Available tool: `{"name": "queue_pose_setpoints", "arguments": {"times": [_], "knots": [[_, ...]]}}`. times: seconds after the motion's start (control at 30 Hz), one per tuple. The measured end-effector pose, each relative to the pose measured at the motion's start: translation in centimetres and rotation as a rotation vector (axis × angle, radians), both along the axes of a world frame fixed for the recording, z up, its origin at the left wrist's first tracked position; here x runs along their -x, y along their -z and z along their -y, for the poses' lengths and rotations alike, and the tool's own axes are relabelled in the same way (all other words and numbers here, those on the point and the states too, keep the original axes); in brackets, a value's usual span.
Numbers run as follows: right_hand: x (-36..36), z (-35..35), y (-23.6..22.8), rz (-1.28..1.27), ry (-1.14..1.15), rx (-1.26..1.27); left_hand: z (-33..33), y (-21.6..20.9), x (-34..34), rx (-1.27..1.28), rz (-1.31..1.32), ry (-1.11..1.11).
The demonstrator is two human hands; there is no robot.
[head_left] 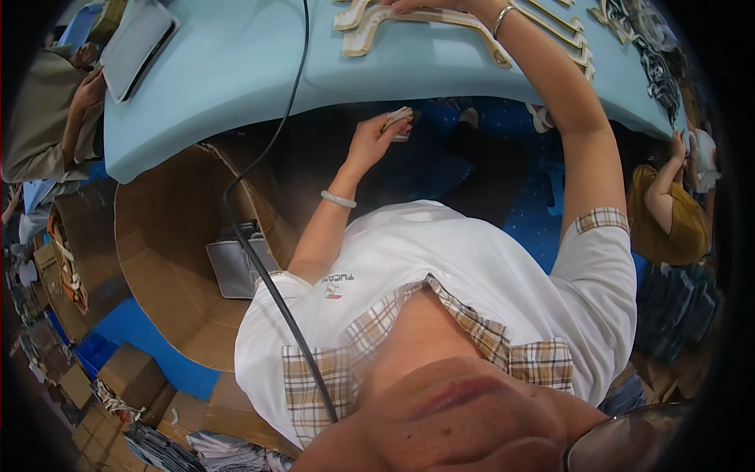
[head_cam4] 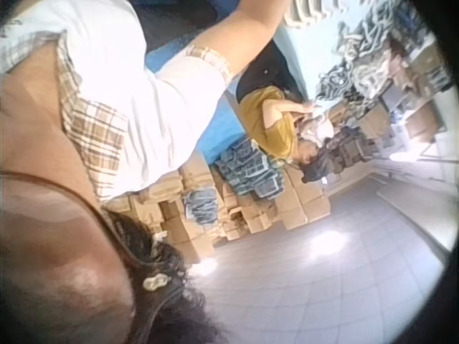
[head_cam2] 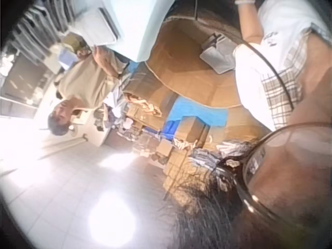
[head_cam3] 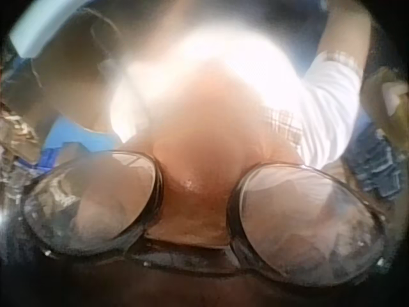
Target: The person attaches adhesive patches onto the ends of U-shaped bag frames by hand and places the finished frames into stacks on the table.
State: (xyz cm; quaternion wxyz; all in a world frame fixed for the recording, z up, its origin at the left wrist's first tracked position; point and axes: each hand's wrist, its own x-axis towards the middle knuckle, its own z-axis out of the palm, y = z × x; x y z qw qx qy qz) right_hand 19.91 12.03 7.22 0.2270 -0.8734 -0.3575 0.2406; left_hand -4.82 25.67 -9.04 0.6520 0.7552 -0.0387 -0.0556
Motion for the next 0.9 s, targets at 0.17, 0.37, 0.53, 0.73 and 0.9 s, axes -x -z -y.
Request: {"name": "queue_pose_setpoints", "arguments": {"times": [0.17,0.37,0.53,0.73,0.9], "knots": [[0.2,-0.4,1.2,0.067,0.040,-0.025,0.1,0.2,-0.2,-0.031,-0.001,0.019],[3.4,0.2,-0.8,0.440,0.154,-0.082,0.5,-0.2,-0.4,0.196,-0.077,-0.009],[12.5,5.8,-4.2,0.206,0.214,-0.366,1.4,-4.0,-1.0,0.396,-0.151,0.055],[18.3,10.0,3.0,-0.008,0.347,-0.533,4.2,-6.5,-1.2,0.380,-0.113,0.167],[21.3,11.6,3.7,-0.077,0.546,-0.782,6.8,-8.4,-1.3,0.301,-0.095,0.295]]}}
